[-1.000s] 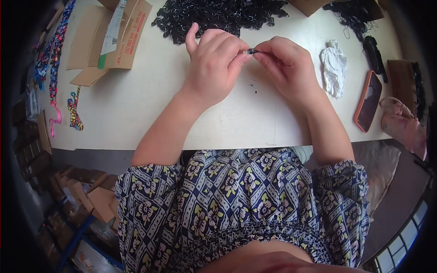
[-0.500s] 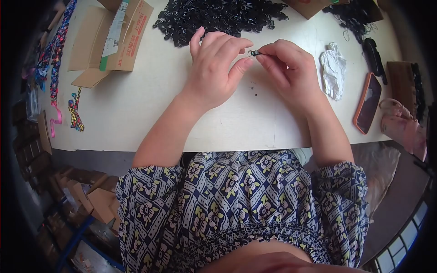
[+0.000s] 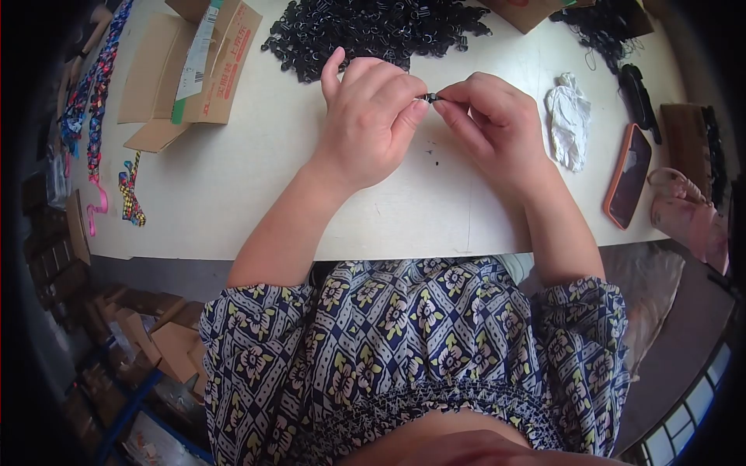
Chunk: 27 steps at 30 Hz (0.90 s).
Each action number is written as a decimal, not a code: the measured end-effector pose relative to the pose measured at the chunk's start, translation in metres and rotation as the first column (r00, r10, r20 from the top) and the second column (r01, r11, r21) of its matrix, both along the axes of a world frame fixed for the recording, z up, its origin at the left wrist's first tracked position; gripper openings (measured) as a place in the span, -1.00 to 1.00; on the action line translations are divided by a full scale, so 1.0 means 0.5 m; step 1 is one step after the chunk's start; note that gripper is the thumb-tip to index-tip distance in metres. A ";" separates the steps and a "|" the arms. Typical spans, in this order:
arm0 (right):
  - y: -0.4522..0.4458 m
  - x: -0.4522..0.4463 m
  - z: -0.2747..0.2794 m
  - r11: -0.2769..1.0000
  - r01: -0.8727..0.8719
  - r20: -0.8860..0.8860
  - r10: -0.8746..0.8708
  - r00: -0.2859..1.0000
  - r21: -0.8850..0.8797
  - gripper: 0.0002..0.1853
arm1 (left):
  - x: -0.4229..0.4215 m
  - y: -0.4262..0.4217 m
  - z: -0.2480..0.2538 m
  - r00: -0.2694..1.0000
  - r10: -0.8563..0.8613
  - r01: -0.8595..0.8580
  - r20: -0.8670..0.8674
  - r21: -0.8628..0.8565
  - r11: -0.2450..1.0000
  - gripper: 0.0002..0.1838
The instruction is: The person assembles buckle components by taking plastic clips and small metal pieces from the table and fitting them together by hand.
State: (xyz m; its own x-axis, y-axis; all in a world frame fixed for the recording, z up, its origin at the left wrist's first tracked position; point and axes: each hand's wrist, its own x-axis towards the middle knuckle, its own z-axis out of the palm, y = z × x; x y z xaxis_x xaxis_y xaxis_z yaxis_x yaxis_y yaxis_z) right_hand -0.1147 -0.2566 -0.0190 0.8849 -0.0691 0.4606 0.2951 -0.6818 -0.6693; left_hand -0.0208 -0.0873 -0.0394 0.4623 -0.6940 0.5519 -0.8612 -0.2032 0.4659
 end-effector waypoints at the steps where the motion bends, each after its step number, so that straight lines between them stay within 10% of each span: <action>1: 0.000 0.000 0.000 1.000 -0.002 -0.001 0.002 1.000 0.002 -0.93 | -0.001 0.000 0.001 1.000 0.002 -0.002 -0.002 0.010 1.000 -0.93; 27: 0.003 -0.001 -0.010 1.000 -0.012 -0.025 0.013 1.000 0.012 -0.91 | -0.010 -0.001 0.003 0.999 0.017 -0.018 0.032 0.049 0.999 -0.92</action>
State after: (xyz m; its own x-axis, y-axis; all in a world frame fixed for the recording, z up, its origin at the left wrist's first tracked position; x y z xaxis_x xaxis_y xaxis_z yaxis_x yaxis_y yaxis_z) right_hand -0.1153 -0.2551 -0.0239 0.8968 -0.0632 0.4379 0.2869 -0.6703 -0.6844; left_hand -0.0257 -0.0879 -0.0377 0.4578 -0.7129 0.5312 -0.8712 -0.2407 0.4278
